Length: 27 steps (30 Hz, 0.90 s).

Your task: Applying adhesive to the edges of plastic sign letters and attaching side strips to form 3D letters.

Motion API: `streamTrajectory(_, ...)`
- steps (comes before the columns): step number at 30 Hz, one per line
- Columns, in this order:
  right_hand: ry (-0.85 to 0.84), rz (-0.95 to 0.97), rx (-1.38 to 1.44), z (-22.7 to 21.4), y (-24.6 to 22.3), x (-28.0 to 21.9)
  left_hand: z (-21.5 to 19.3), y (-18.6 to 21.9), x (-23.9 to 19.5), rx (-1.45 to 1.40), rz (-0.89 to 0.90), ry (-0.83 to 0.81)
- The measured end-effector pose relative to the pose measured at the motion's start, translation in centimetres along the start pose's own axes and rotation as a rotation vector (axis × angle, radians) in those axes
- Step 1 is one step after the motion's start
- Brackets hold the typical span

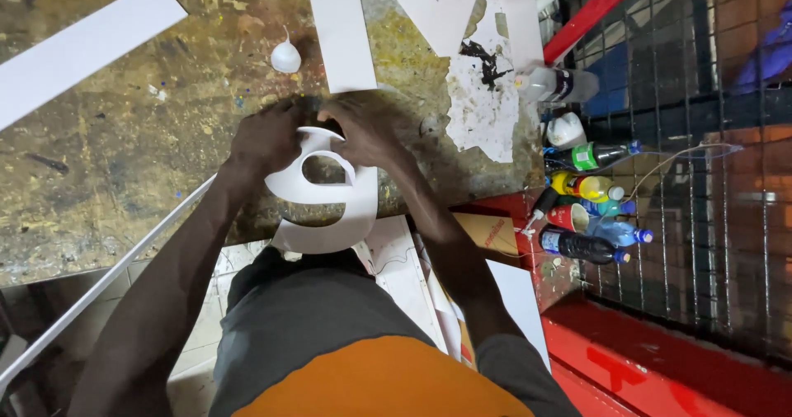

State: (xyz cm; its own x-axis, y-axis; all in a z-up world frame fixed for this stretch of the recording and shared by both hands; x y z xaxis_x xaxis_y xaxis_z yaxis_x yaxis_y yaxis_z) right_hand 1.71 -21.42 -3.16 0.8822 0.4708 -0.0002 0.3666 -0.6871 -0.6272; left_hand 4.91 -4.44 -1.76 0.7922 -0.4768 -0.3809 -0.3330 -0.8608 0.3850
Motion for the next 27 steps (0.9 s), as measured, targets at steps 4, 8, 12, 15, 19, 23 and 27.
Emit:
streamTrajectory(4,0.008,0.012,-0.035,1.0,0.5,0.1,2.5,-1.2,1.3,0.011,0.032,0.004)
streamTrajectory(8,0.023,0.065,-0.005,2.2,1.6,-0.2,3.3,-1.1,1.8,0.047,0.073,0.002)
streamTrajectory(12,0.006,0.069,-0.017,1.4,0.9,0.1,1.2,0.3,0.3,0.034,0.110,0.017)
streamTrajectory(15,-0.053,0.086,-0.026,0.9,0.3,0.2,1.7,0.0,0.8,0.045,0.117,0.034)
streamTrajectory(19,-0.061,0.090,-0.016,0.2,-0.6,0.1,1.8,-0.2,1.1,0.049,0.130,0.081)
streamTrajectory(23,-0.025,0.068,0.121,-0.6,-0.8,0.1,0.7,0.3,0.6,0.078,0.134,0.097)
streamTrajectory(27,-0.047,0.083,0.304,-3.1,-2.3,-0.3,-0.5,0.8,0.1,0.027,0.099,0.012)
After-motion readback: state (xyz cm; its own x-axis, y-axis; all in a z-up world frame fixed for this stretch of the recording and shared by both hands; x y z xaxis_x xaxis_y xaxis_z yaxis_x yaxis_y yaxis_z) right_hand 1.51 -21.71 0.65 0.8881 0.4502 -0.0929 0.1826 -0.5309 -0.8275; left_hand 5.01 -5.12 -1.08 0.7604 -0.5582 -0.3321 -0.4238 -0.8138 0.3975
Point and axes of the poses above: each hand's wrist, its own x-axis towards the middle knuckle, its own z-axis out of the palm, y = z × x, the point moved 7 cm from there along x, towards the middle knuckle, and after that the axes turned 4 degrees about -z, right-handed, at the moved point
